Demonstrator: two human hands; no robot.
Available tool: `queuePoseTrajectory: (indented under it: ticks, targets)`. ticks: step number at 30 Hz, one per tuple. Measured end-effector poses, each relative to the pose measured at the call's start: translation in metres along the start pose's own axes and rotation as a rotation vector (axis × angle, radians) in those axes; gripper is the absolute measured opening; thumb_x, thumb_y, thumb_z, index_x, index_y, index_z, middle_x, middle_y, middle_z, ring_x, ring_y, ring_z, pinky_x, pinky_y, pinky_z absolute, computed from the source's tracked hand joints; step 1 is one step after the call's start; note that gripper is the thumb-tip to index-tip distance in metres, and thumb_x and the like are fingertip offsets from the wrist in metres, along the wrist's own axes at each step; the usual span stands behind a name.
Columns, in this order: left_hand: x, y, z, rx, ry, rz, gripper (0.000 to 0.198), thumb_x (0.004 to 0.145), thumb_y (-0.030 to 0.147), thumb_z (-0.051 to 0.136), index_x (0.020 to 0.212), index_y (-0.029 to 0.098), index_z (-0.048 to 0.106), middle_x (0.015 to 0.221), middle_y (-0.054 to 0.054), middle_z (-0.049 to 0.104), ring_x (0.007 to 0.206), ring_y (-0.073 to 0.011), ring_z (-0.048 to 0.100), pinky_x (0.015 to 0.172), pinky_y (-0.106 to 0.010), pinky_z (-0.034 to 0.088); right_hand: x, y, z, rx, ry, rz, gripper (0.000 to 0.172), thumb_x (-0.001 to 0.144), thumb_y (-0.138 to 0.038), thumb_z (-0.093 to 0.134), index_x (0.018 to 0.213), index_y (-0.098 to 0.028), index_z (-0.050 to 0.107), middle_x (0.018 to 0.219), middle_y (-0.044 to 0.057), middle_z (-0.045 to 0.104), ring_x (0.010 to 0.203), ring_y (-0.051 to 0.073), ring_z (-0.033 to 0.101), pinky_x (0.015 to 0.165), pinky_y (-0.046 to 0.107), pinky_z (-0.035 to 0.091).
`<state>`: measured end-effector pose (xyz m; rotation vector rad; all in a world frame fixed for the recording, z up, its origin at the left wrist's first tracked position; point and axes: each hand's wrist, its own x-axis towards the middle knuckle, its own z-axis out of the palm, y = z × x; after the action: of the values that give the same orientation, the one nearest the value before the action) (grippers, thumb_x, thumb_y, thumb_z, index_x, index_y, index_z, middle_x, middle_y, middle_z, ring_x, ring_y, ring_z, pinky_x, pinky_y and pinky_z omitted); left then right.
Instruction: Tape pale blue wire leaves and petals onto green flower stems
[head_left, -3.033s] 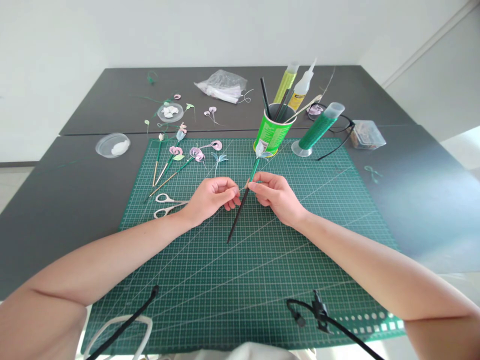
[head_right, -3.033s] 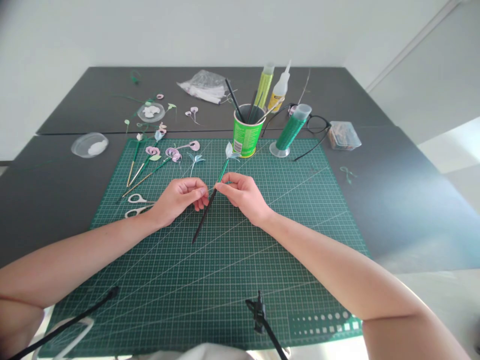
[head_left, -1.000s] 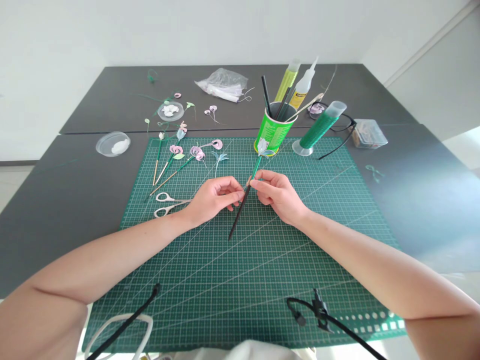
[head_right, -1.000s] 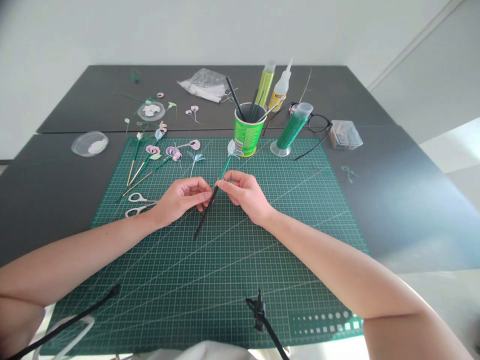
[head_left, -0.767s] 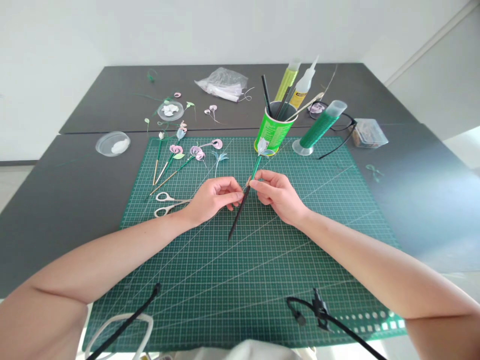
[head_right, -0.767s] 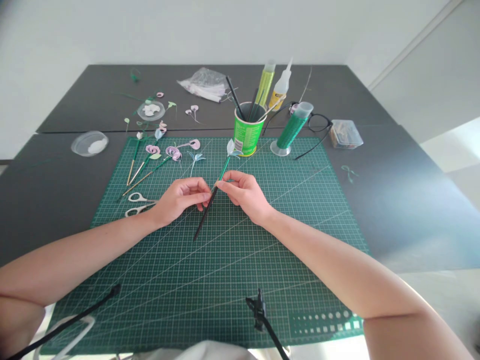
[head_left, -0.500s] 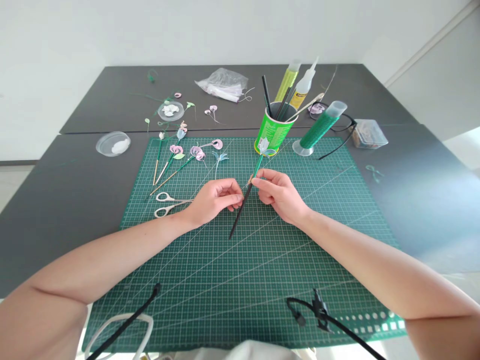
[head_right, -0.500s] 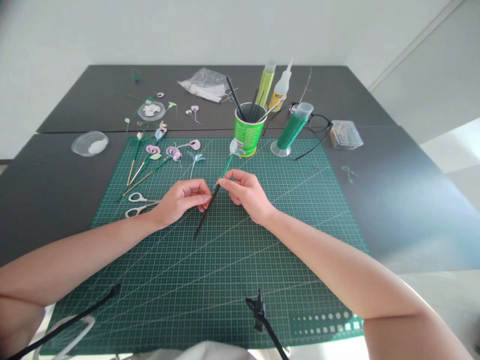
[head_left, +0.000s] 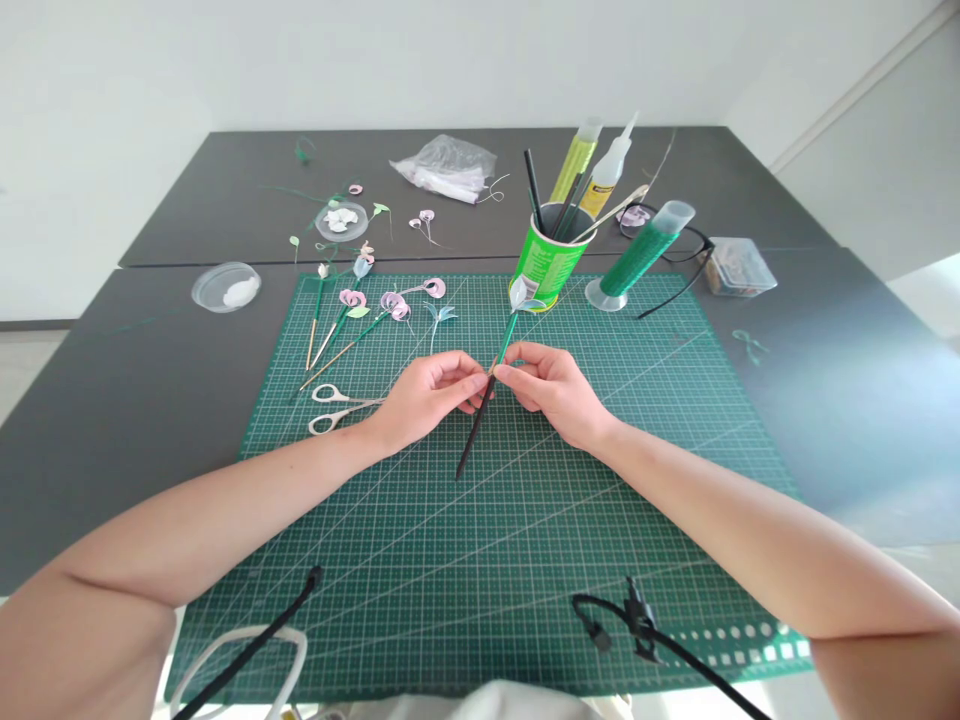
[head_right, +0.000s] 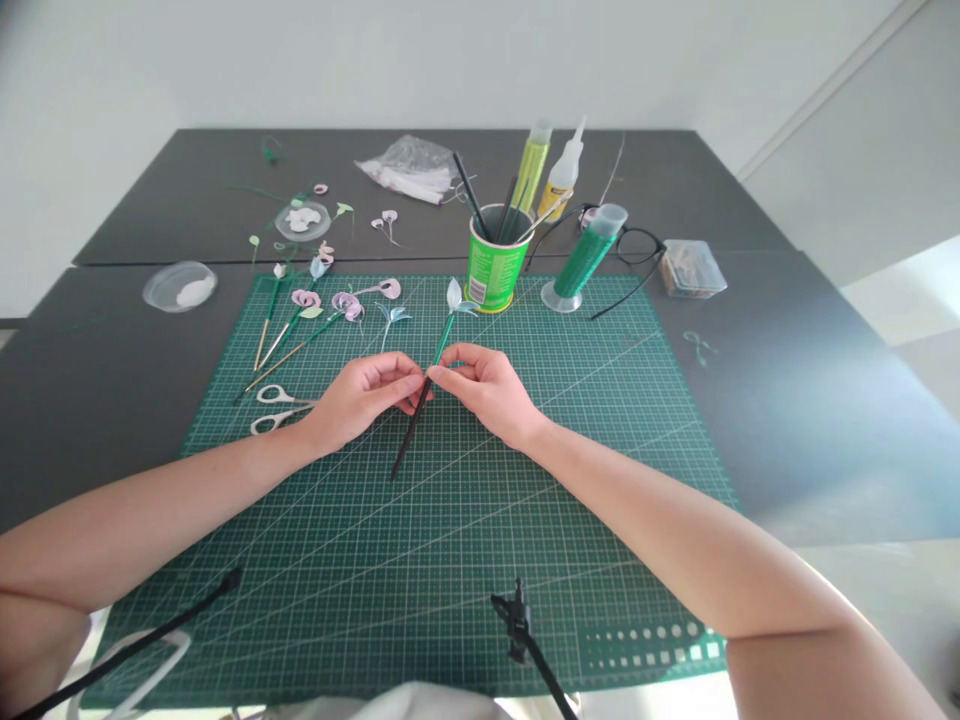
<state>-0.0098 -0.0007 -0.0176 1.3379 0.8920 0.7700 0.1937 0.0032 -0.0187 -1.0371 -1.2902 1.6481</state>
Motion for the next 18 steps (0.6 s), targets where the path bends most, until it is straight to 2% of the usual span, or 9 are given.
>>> queuePoseTrajectory:
  ticks: [7,13,15,18]
  targets:
    - [0.0003,0.0011,0.001,0.044,-0.016,0.007,0.022,0.094,0.037,0.068,0.089,0.017,0.064,0.08,-0.001,0.068,0.075,-0.0133,0.068,0.069,-0.026,0.058,0.0002,-0.0015,0.0015,0.02,0.027,0.036,0.044,0.073,-0.051,0.09,0.078,-0.02,0.059,0.045,-0.012,0.036,0.042,0.005,0.023,0.042,0.024,0.013]
    - [-0.0001,0.0003,0.0011,0.091,-0.066,0.004,0.014,0.09,0.028,0.065,0.082,0.018,0.062,0.074,0.0,0.067,0.069,-0.0121,0.065,0.065,-0.024,0.056,-0.0002,-0.0036,0.0014,0.071,0.031,0.013,0.045,0.074,-0.054,0.087,0.079,-0.02,0.058,0.047,-0.013,0.034,0.042,0.005,0.022,0.041,0.023,0.013]
    - [-0.0006,0.0006,0.0017,0.074,-0.041,-0.019,0.011,0.089,0.025,0.064,0.081,0.018,0.063,0.074,0.0,0.068,0.07,-0.0126,0.066,0.067,-0.024,0.057,-0.0004,-0.0032,0.0007,0.088,0.019,0.003,0.044,0.076,-0.054,0.087,0.079,-0.02,0.057,0.048,-0.013,0.032,0.042,0.004,0.02,0.041,0.023,0.012]
    - [-0.001,0.0018,0.0022,-0.076,0.042,-0.125,0.013,0.093,0.028,0.059,0.091,0.017,0.066,0.083,-0.003,0.074,0.079,-0.016,0.072,0.072,-0.028,0.06,-0.0006,-0.0013,-0.0006,0.075,-0.01,-0.011,0.043,0.078,-0.054,0.085,0.081,-0.02,0.058,0.047,-0.013,0.033,0.042,0.004,0.02,0.041,0.023,0.012]
